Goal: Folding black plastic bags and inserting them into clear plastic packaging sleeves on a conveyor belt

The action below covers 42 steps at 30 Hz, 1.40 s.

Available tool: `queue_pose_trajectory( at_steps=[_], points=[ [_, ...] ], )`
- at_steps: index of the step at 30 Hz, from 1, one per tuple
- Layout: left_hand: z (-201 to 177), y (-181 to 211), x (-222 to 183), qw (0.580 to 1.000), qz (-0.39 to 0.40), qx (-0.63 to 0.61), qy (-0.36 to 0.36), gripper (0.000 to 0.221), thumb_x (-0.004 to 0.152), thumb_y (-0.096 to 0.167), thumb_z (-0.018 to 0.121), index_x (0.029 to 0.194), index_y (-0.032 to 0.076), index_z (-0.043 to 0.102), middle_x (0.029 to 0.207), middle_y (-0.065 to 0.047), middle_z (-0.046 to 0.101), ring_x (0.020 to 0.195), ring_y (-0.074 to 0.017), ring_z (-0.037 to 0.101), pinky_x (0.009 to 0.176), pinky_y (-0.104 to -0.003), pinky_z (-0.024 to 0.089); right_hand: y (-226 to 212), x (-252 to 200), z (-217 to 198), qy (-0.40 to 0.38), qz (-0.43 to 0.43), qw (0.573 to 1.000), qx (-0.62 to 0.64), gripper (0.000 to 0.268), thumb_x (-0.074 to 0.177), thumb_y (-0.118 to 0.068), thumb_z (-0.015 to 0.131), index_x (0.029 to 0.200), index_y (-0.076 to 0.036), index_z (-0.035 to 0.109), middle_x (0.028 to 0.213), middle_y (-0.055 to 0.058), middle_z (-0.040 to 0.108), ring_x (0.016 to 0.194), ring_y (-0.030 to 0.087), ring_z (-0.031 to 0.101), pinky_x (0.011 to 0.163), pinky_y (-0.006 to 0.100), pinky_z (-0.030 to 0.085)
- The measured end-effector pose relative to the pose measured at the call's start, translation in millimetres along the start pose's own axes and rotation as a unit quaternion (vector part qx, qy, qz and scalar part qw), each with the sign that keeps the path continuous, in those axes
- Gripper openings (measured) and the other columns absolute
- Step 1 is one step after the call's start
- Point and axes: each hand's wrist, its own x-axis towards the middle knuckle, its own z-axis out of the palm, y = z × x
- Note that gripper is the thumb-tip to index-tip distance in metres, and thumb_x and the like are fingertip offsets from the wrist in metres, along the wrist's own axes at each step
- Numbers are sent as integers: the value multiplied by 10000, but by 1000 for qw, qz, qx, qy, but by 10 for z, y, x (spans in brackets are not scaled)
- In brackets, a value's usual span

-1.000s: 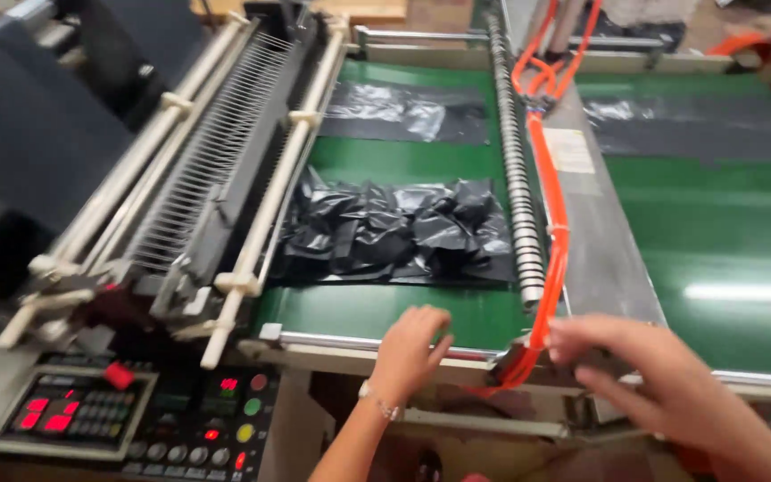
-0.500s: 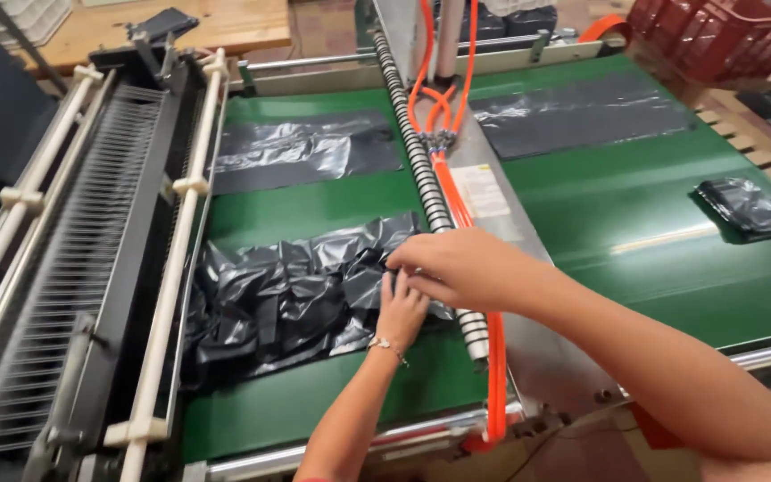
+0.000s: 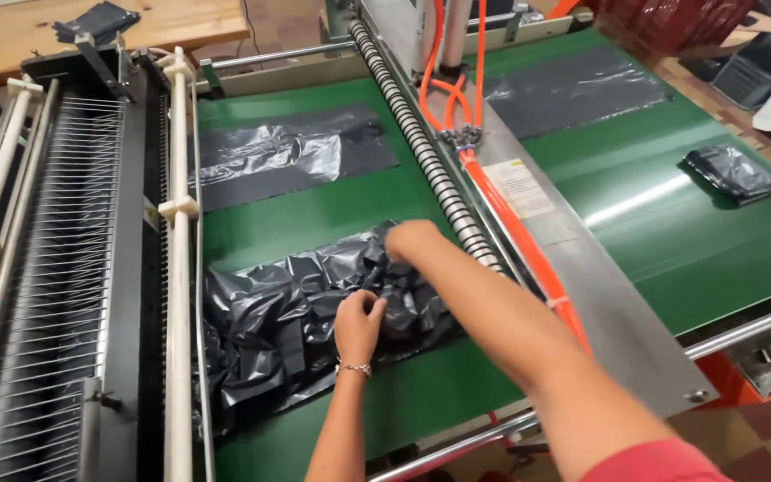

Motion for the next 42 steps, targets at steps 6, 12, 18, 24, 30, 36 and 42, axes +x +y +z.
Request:
queue_pose_trajectory(
  at_steps=[6, 12, 18, 24, 30, 36, 42],
  points=[
    [-136, 278, -134, 996, 49, 55, 41, 545, 677, 595, 800, 995, 179, 648, 893, -70, 662, 919, -336, 647, 689, -503, 584, 174, 192, 968, 7, 105, 989, 99, 317, 860, -230, 641, 1135, -117, 753, 1149, 156, 732, 1137, 375, 665, 887, 615, 502],
    [317, 202, -110, 990, 88, 97, 53, 468, 689, 627, 741, 854, 221, 579, 797, 20, 572, 848, -277, 626, 592, -457, 574, 285, 118, 1442, 124, 160, 953, 227, 409, 904, -238, 538, 1268, -110, 673, 1256, 187, 663, 1162, 389, 650, 911, 571, 541],
    [354, -33, 111, 992, -98, -40, -73, 286, 848, 482, 625, 891, 209, 697, 858, -38, 696, 916, -304, 687, 754, -496, 586, 54, 175, 1461, 248, 65, 758, 599, 337, 807, -47, 499, 1002, -13, 772, 1061, 279, 727, 1118, 408, 650, 942, 481, 516],
    [1033, -1017, 404, 894, -243, -377, 12, 270, 855, 275, 565, 890, 89, 758, 934, -155, 732, 984, -283, 647, 903, -434, 499, -49, 286, 1382, 5, 209, 654, 727, 644, 872, -520, 695, 1255, -11, 601, 803, 113, 589, 580, 194, 531, 460, 300, 449],
    [890, -994, 430, 821, -364, -440, 1, 227, 763, 164, 573, 789, 22, 749, 800, -124, 657, 837, -199, 617, 736, -397, 508, -198, 71, 867, 144, 98, 686, 707, 411, 742, -205, 784, 1132, -88, 726, 1052, 157, 713, 967, 285, 695, 659, 409, 609],
    [726, -832, 398, 802, -376, -464, -2, 200, 757, 172, 604, 791, 33, 743, 748, -80, 621, 760, -212, 626, 602, -389, 508, -161, -851, 127, 509, 144, 847, 55, 281, 742, -63, 689, 1005, -79, 592, 836, 100, 575, 751, 302, 666, 608, 399, 553],
    [736, -957, 380, 847, -328, -416, -36, 216, 725, 145, 612, 827, 37, 768, 842, -84, 675, 893, -218, 621, 767, -401, 506, -242, -496, 395, 426, 117, 868, 228, 488, 908, -443, 601, 1115, -1, 604, 863, 192, 687, 835, 397, 705, 720, 533, 551]
  ],
)
